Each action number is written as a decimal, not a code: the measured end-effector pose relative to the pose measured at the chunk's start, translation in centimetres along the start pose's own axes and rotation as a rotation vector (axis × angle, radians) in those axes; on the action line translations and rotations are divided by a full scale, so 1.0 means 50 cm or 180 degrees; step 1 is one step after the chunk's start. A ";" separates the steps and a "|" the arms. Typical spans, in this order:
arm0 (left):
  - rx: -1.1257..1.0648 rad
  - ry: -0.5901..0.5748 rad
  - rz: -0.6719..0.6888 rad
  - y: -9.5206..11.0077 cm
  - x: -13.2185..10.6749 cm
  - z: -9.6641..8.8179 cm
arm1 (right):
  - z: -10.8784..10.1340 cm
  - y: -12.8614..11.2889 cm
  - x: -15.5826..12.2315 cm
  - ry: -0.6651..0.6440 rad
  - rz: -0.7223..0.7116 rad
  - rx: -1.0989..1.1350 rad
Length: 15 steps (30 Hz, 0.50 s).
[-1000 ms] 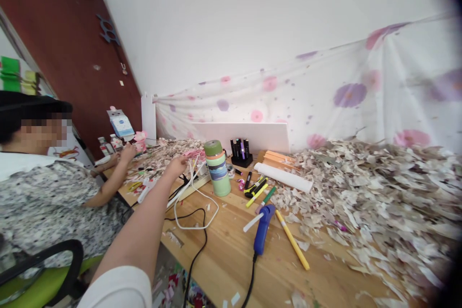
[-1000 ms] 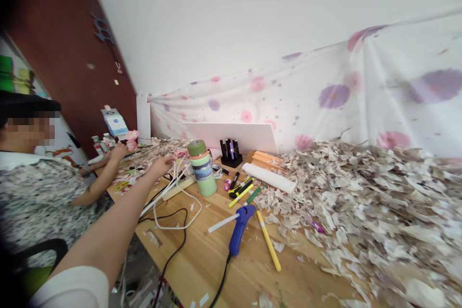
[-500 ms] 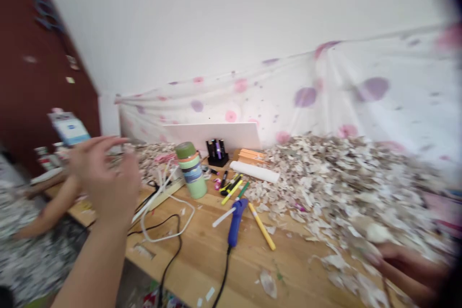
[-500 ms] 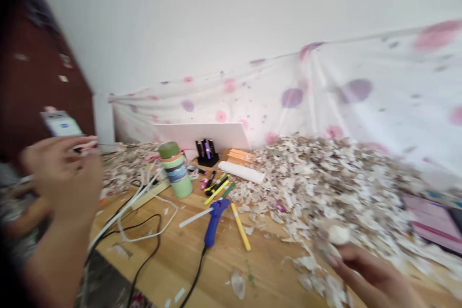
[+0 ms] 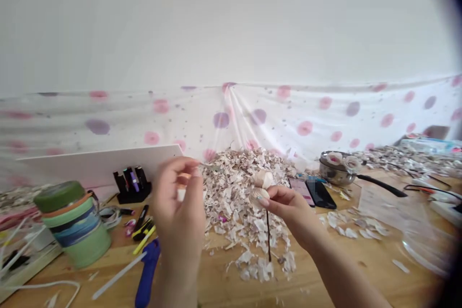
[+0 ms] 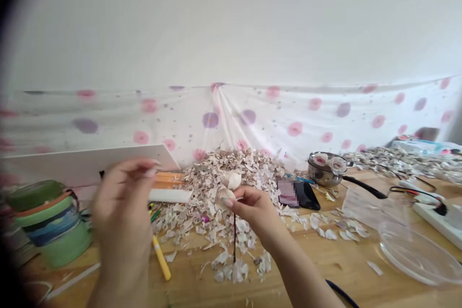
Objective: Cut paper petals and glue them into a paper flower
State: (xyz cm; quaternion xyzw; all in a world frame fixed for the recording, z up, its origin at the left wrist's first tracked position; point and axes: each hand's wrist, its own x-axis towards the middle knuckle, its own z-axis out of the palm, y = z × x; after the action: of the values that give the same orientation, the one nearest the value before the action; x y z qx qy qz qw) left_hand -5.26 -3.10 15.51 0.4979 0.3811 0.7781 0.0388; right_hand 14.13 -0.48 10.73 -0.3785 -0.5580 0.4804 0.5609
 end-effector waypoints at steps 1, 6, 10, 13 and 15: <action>-0.0245 -0.0221 -0.0451 -0.008 0.000 0.027 | 0.001 -0.014 0.007 0.0015 -0.0116 0.0141; -0.1134 -0.2302 -0.1865 -0.060 -0.036 0.117 | 0.022 -0.052 0.032 0.0074 -0.0558 0.0724; -0.1657 -0.2779 -0.1989 -0.060 -0.061 0.122 | 0.037 -0.042 0.046 -0.0123 -0.0467 0.0901; -0.1853 -0.2651 -0.2134 -0.059 -0.054 0.115 | 0.044 -0.034 0.052 -0.0125 -0.0420 0.0913; -0.1929 -0.2581 -0.2182 -0.064 -0.047 0.114 | 0.049 -0.031 0.053 -0.0129 -0.0389 0.0939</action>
State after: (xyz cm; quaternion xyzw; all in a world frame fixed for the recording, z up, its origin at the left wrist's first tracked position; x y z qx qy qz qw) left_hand -0.52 1.26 12.96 0.5702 0.2363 0.5436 0.5688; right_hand 11.69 1.42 13.16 -0.2475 -0.5146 0.5297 0.6272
